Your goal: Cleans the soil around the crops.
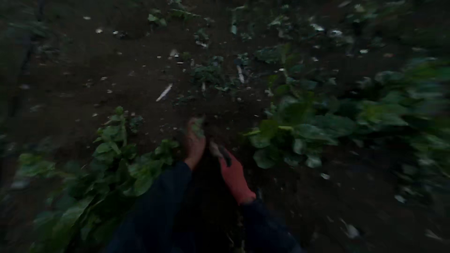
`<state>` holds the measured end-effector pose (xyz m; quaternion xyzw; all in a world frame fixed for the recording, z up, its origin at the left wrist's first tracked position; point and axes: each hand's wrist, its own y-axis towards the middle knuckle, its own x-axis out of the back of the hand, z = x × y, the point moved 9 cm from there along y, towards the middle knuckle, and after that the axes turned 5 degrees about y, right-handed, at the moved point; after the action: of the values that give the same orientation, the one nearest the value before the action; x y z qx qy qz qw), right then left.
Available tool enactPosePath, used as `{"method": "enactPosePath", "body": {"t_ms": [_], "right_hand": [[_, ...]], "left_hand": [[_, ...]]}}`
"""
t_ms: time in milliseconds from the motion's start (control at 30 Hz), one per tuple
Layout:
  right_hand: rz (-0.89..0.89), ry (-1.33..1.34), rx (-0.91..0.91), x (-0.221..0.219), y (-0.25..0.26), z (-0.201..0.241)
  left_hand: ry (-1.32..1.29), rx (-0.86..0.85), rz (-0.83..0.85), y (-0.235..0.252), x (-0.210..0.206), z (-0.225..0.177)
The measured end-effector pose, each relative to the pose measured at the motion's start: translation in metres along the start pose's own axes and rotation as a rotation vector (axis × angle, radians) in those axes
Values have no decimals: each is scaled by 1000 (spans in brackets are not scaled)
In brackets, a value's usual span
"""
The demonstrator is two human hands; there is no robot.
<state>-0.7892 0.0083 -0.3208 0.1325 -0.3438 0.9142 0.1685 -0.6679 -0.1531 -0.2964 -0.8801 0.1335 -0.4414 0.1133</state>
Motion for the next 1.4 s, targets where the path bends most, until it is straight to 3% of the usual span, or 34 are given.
{"method": "enactPosePath", "body": {"t_ms": [67, 167, 267, 400, 533, 633, 700, 733, 800, 867, 967, 1067, 1133, 1267, 1333, 1400], "right_hand": [[-10, 48, -38, 39, -61, -43], [-42, 171, -253, 94, -179, -127], [-269, 325, -474, 132, -298, -186], [-726, 512, -735, 132, -427, -247], [-986, 604, -908, 130, -499, -259], [-1094, 784, -837, 115, -534, -284], [-1203, 925, -878, 102, -554, -293], [-1235, 973, -908, 97, -561, -299], [-1282, 1016, -949, 95, -566, -318], [-1267, 992, -953, 101, -555, -339], [-1027, 878, -842, 116, -532, -350], [-828, 829, -734, 112, -534, -345], [-893, 915, -726, 117, -536, -350], [-1128, 1049, -659, 187, -488, -378], [-1161, 1024, -629, 245, -429, -396], [-1115, 1031, -598, 290, -370, -409]], "left_hand": [[91, -61, -34, 43, 0, -7], [276, -192, 7, 100, -42, -9], [301, -289, 70, 83, -81, -27], [292, -538, 230, -53, -142, -35], [355, -1068, 612, -202, -199, -48], [356, -1323, 999, -302, -197, -29], [473, -1537, 1227, -365, -183, 10], [544, -1631, 1341, -387, -173, 30], [728, -1665, 1576, -403, -154, 61], [810, -1764, 1519, -385, -143, 77], [867, -1875, 1295, -335, -143, 70], [1017, -1608, 1205, -288, -143, 22], [979, -1611, 1055, -282, -135, -34], [789, -1983, 834, -325, -138, -144], [723, -2147, 723, -362, -167, -194], [816, -2164, 761, -402, -218, -232]]}}
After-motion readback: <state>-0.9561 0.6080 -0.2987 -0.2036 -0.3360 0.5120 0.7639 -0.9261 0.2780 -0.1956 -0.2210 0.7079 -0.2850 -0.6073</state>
